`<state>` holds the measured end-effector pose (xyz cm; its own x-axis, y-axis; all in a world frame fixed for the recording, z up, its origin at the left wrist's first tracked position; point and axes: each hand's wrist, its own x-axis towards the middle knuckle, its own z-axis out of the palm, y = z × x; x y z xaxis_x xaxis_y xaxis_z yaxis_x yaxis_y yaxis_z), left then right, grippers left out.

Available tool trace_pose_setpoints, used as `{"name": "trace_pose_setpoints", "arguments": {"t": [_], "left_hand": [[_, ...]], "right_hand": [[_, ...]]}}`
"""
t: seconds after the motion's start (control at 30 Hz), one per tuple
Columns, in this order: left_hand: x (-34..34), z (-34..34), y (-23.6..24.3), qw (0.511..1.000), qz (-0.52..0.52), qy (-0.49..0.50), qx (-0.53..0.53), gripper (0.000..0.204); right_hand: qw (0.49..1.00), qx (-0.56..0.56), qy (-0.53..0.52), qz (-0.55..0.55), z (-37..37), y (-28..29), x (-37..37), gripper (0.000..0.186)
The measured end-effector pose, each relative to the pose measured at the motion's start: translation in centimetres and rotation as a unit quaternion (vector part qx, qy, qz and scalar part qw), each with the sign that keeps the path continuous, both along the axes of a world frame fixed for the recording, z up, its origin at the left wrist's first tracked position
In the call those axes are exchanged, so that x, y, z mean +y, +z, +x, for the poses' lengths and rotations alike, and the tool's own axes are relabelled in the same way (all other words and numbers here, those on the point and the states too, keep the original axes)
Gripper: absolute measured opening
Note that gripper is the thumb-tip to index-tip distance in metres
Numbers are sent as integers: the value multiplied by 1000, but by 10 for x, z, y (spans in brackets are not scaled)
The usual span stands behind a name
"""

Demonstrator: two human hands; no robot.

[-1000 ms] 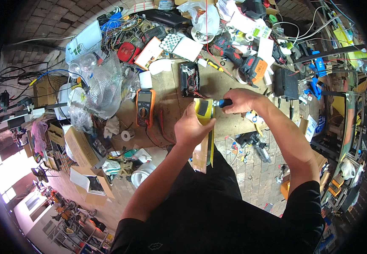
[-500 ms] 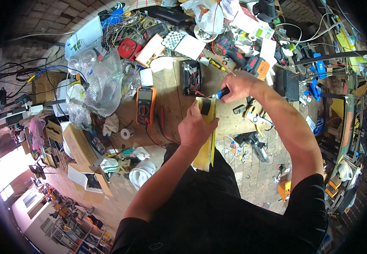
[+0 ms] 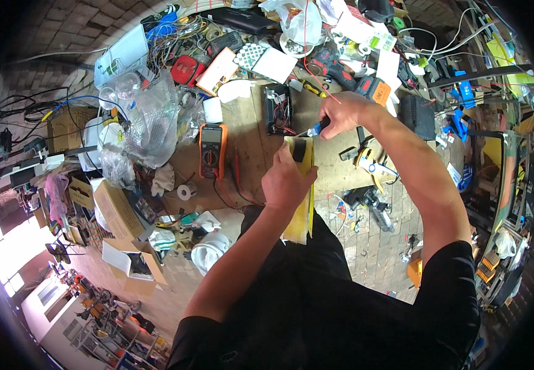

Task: The person moves through a cluttered workshop, picks up a multimeter, and then opens a yellow box containing a battery pack. They use a utility knife to cut tape and pry open the pack, then use pliers to remove components. The person continues to manipulate the battery pack and tools on the workbench.

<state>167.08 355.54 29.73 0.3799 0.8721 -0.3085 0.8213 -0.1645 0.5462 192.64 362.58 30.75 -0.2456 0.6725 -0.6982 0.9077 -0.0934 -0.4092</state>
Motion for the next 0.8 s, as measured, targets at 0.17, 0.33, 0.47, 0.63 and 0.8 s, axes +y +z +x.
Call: {"name": "trace_pose_setpoints", "arguments": {"t": [0.17,0.33,0.47,0.63,0.8], "left_hand": [[-2,5,0,1000,0,10,10,74],[1,2,4,999,-32,22,-25,66],[17,-24,-5,987,-123,23,-98,48],[45,-91,-49,919,-258,85,-286,28],[35,-115,-59,905,-297,135,-274,31]], "right_hand": [[1000,10,-8,22,-4,-9,-4,44],[997,45,-35,44,-7,-6,-9,46],[998,43,-51,17,-5,-3,-16,45],[952,139,-242,126,17,-29,-59,40],[853,113,-480,172,-13,-101,-128,51]]}}
